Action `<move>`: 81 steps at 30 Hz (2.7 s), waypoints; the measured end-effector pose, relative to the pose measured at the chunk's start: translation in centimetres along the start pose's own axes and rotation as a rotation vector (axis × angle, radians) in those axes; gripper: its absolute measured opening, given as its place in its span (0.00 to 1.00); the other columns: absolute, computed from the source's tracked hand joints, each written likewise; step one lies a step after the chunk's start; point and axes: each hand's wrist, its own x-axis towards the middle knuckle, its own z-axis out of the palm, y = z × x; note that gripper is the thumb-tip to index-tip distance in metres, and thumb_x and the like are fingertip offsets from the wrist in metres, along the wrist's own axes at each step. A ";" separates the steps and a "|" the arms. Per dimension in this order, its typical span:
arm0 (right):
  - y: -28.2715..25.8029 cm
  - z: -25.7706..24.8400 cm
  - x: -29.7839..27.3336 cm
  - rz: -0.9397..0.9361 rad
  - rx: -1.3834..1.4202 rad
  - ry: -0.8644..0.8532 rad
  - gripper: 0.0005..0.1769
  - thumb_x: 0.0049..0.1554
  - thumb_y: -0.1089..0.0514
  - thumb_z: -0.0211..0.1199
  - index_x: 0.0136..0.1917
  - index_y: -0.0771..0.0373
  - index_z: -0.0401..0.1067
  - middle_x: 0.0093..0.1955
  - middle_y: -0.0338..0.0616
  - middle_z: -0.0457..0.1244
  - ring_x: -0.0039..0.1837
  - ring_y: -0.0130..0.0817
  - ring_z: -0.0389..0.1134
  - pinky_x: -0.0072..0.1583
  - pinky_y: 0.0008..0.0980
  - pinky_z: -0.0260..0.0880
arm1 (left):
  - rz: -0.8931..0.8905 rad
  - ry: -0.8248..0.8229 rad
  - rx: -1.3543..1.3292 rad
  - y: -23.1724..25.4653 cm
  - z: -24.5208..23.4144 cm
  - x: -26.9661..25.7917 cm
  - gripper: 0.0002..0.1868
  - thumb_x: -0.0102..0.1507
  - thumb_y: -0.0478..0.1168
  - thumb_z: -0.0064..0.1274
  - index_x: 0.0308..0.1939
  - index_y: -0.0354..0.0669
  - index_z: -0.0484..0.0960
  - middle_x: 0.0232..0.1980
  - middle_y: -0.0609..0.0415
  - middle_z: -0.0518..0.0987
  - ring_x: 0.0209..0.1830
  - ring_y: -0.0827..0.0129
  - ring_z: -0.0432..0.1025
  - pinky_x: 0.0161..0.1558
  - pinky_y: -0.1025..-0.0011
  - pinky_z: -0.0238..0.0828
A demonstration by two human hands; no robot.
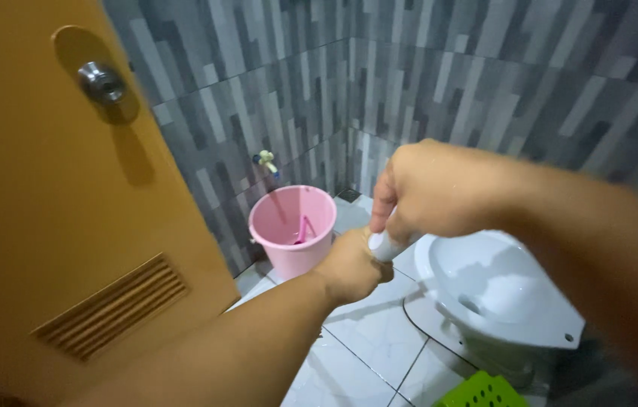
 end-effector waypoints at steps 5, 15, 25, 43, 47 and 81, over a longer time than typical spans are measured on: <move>-1.1 3.0 1.4 0.048 0.057 0.099 0.14 0.45 0.56 0.73 0.46 0.54 0.84 0.46 0.44 0.74 0.51 0.38 0.76 0.56 0.38 0.73 | -0.031 -0.051 0.014 -1.4 -2.1 -1.3 0.20 0.53 0.32 0.58 0.50 0.42 0.79 0.40 0.51 0.82 0.40 0.63 0.77 0.43 0.64 0.73; -6.3 9.9 7.7 0.011 0.031 0.170 0.13 0.46 0.55 0.69 0.47 0.52 0.82 0.47 0.45 0.73 0.52 0.45 0.74 0.56 0.43 0.73 | -0.205 0.103 0.277 -5.4 -8.2 -6.4 0.46 0.52 0.31 0.68 0.70 0.47 0.60 0.69 0.45 0.65 0.65 0.50 0.66 0.61 0.59 0.68; -9.6 7.7 6.9 0.036 0.024 0.070 0.11 0.48 0.55 0.71 0.45 0.57 0.81 0.39 0.47 0.72 0.37 0.39 0.73 0.43 0.41 0.73 | 0.135 0.143 0.080 -5.7 -9.4 -5.8 0.43 0.49 0.27 0.63 0.67 0.52 0.66 0.64 0.48 0.73 0.57 0.52 0.72 0.53 0.60 0.76; -5.8 15.9 7.7 -0.038 0.050 0.103 0.15 0.48 0.54 0.70 0.50 0.49 0.82 0.47 0.47 0.72 0.50 0.43 0.74 0.55 0.39 0.73 | -0.310 -0.033 0.387 -7.4 -9.0 -8.6 0.43 0.53 0.39 0.66 0.71 0.47 0.62 0.67 0.40 0.69 0.64 0.45 0.69 0.60 0.58 0.68; -3.9 17.4 6.8 0.009 0.151 0.041 0.16 0.49 0.60 0.68 0.52 0.52 0.82 0.51 0.45 0.72 0.54 0.39 0.73 0.57 0.37 0.72 | -0.285 -0.060 0.358 -7.9 -8.6 -8.7 0.52 0.51 0.36 0.66 0.76 0.50 0.56 0.67 0.37 0.68 0.64 0.46 0.70 0.61 0.61 0.70; 4.1 13.6 10.7 0.314 0.036 0.130 0.28 0.41 0.65 0.67 0.56 0.50 0.82 0.38 0.51 0.71 0.39 0.44 0.72 0.44 0.46 0.74 | 0.037 -0.196 0.073 -3.1 -6.6 -2.3 0.47 0.52 0.31 0.64 0.73 0.47 0.60 0.57 0.39 0.76 0.55 0.55 0.75 0.55 0.63 0.72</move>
